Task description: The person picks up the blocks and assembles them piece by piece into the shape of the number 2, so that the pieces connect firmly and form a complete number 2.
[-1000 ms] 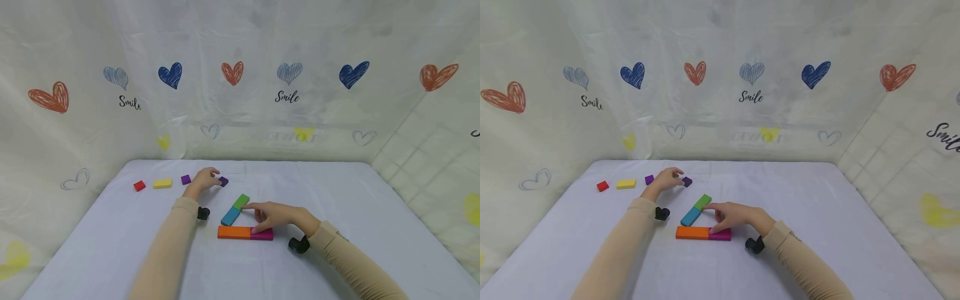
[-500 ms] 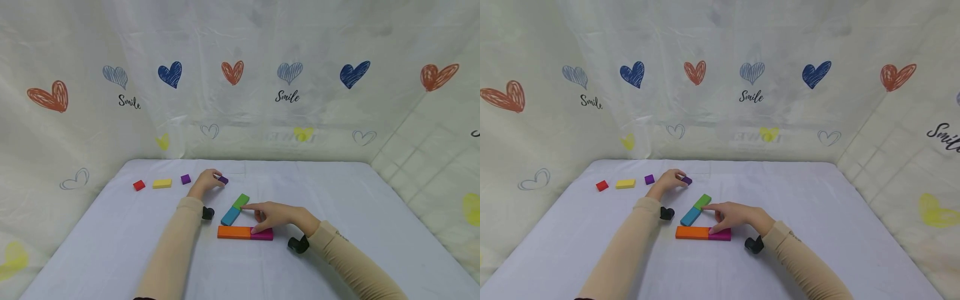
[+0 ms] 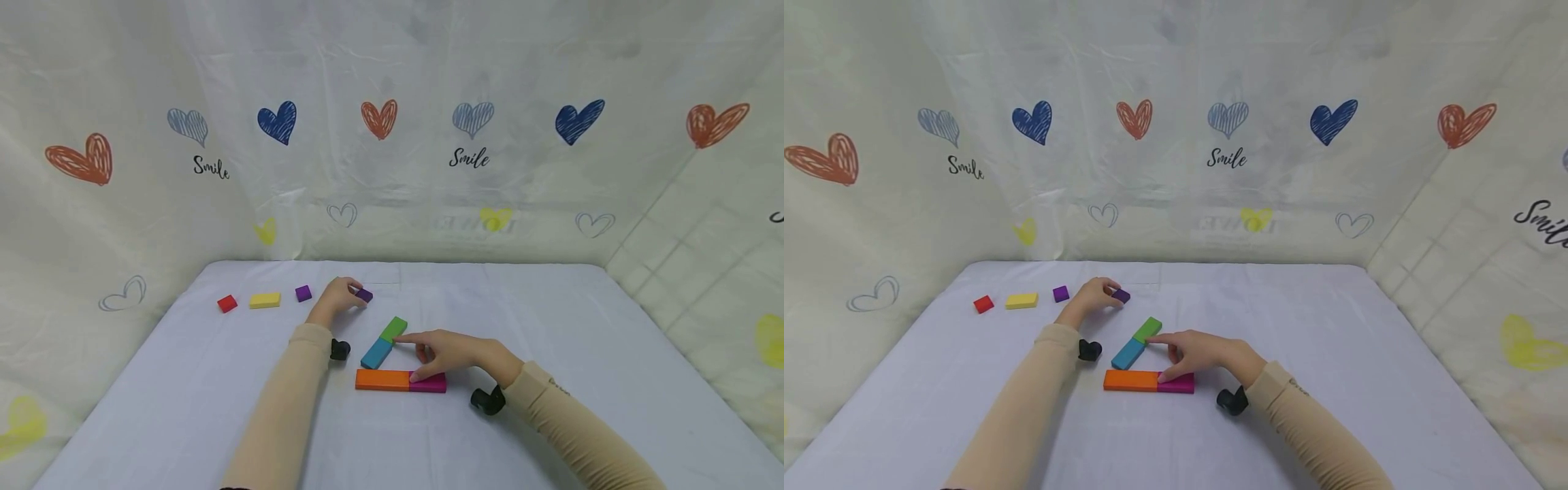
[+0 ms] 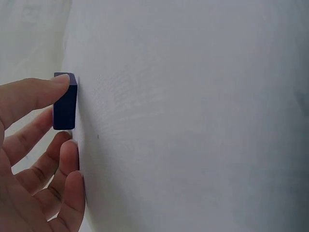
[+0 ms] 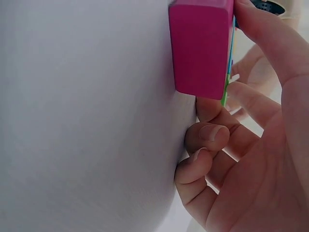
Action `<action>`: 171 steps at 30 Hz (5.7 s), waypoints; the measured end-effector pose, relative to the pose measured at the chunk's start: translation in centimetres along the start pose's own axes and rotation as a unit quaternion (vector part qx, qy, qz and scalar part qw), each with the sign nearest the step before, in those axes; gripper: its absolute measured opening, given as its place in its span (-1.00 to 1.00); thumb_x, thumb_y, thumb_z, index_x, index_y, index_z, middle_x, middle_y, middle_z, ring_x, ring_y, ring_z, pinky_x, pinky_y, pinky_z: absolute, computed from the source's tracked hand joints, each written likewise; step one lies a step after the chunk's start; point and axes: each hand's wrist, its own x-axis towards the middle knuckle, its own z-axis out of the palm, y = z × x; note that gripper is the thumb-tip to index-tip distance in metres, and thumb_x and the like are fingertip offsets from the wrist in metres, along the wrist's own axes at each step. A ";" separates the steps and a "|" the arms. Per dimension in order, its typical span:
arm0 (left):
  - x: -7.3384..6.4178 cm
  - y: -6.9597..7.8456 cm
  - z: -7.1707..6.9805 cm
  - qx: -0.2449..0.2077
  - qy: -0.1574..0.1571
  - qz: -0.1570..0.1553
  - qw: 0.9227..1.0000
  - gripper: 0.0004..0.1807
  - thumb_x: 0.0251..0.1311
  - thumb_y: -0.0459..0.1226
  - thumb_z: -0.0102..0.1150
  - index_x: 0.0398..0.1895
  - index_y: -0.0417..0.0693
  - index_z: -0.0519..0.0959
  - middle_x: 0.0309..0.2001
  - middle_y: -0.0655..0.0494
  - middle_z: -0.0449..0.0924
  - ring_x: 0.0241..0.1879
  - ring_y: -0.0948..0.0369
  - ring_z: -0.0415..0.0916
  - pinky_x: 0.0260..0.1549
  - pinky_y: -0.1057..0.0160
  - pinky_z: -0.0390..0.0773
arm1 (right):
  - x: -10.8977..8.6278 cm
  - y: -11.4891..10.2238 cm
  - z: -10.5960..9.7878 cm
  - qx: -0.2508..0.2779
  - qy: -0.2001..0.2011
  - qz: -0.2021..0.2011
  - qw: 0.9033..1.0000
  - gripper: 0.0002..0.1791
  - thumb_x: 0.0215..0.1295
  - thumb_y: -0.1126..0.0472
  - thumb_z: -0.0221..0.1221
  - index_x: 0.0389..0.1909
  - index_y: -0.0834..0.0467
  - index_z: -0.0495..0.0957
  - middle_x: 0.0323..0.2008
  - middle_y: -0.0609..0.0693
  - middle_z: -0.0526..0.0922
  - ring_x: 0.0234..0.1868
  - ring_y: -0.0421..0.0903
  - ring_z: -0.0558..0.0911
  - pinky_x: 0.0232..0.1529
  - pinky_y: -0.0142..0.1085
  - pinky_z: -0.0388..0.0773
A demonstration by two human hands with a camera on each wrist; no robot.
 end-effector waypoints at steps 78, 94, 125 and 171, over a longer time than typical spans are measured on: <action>-0.9 3.3 3.1 0.007 -0.061 0.093 0.994 -0.56 0.24 -0.34 0.38 0.20 -0.11 0.63 0.08 -0.10 0.62 0.01 0.03 0.51 0.11 0.06 0.57 | -0.2 0.0 0.2 0.009 0.008 -0.020 1.000 -0.20 0.31 0.02 0.39 0.52 0.06 0.33 -0.38 -0.17 0.49 -0.38 -0.26 0.44 -0.31 -0.37 0.39; -0.6 4.0 2.8 0.031 -0.097 0.098 0.990 -0.54 0.26 -0.36 0.35 0.25 -0.14 0.60 0.15 -0.14 0.61 0.03 0.02 0.53 0.16 0.06 0.54 | -0.3 -0.2 0.1 0.009 0.008 -0.016 1.000 -0.19 0.31 0.01 0.39 0.53 0.06 0.31 -0.38 -0.17 0.50 -0.36 -0.26 0.46 -0.29 -0.37 0.41; -0.3 4.9 3.3 0.081 -0.109 0.089 0.987 -0.58 0.27 -0.29 0.40 0.20 -0.04 0.63 0.07 -0.10 0.64 -0.01 0.03 0.57 0.13 0.05 0.56 | -0.4 -0.1 0.0 0.019 0.010 -0.033 0.999 -0.20 0.32 0.04 0.39 0.52 0.14 0.32 -0.39 -0.16 0.47 -0.39 -0.25 0.44 -0.32 -0.37 0.38; -0.4 4.3 3.1 0.058 -0.121 0.085 0.987 -0.74 0.43 -0.20 0.22 0.08 -0.08 0.68 -0.01 -0.02 0.64 -0.08 0.08 0.51 0.05 0.09 0.56 | -0.3 -0.2 0.0 0.017 0.011 -0.023 1.000 -0.18 0.31 0.02 0.40 0.53 0.10 0.31 -0.38 -0.15 0.47 -0.36 -0.25 0.44 -0.31 -0.38 0.39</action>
